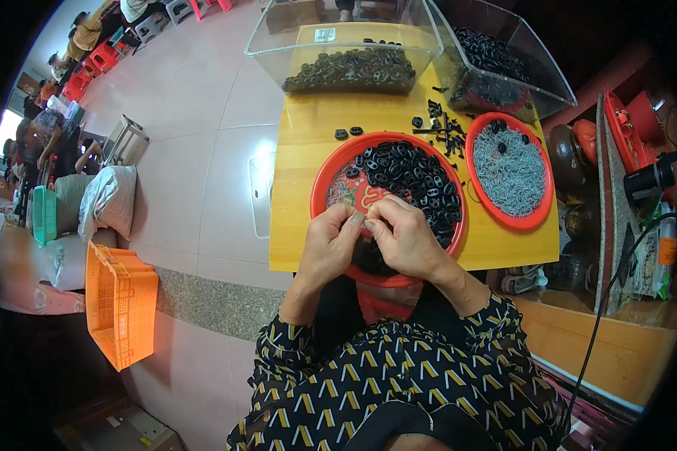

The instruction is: The person sits at a table and repeatedly picks up small black plastic buckle halves and metal pins from a red tray. They insert the pins into the buckle halves by hand and place the assembled units into a clear plastic container.

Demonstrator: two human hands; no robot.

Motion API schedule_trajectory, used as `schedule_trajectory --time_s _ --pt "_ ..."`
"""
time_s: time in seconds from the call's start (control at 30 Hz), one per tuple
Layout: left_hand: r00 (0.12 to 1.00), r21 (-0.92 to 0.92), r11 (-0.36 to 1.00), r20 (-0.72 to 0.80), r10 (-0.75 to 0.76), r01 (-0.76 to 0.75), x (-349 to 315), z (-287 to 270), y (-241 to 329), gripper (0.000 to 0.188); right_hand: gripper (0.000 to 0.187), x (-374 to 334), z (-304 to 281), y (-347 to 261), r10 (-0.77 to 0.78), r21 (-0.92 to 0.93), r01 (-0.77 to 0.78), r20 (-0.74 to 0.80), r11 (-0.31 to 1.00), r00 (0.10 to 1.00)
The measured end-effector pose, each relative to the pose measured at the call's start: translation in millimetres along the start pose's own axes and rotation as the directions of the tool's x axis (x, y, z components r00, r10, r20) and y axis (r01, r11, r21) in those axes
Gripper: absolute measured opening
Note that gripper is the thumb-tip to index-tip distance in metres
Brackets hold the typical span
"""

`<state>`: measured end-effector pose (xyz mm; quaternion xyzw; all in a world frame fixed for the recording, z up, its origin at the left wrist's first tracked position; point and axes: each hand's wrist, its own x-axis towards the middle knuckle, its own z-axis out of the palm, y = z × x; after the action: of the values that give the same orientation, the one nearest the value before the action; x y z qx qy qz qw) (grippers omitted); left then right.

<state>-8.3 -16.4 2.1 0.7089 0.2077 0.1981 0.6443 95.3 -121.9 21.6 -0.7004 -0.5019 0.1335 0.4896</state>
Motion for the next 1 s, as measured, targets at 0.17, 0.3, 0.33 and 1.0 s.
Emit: schedule_trajectory --time_s 0.17,0.3,0.33,1.0 --pt "0.999 0.042 0.999 -0.011 -0.031 0.031 0 2 -3 0.019 0.004 3 -4 3 -0.007 -0.003 0.007 0.053 1.000 0.999" --pt "0.974 -0.273 0.936 0.101 -0.203 0.223 1 -3 2 0.019 0.004 5 -6 3 -0.046 0.033 0.043 0.090 0.999 0.995" --pt "0.974 -0.308 0.925 0.105 -0.199 0.222 1 -3 2 0.019 0.004 5 -6 3 -0.044 0.035 0.041 0.083 0.999 0.996" --pt "0.995 -0.244 0.965 0.067 -0.080 0.094 -8 -2 4 0.011 0.016 5 -10 -6 0.249 0.263 -0.294 0.192 0.919 0.949"
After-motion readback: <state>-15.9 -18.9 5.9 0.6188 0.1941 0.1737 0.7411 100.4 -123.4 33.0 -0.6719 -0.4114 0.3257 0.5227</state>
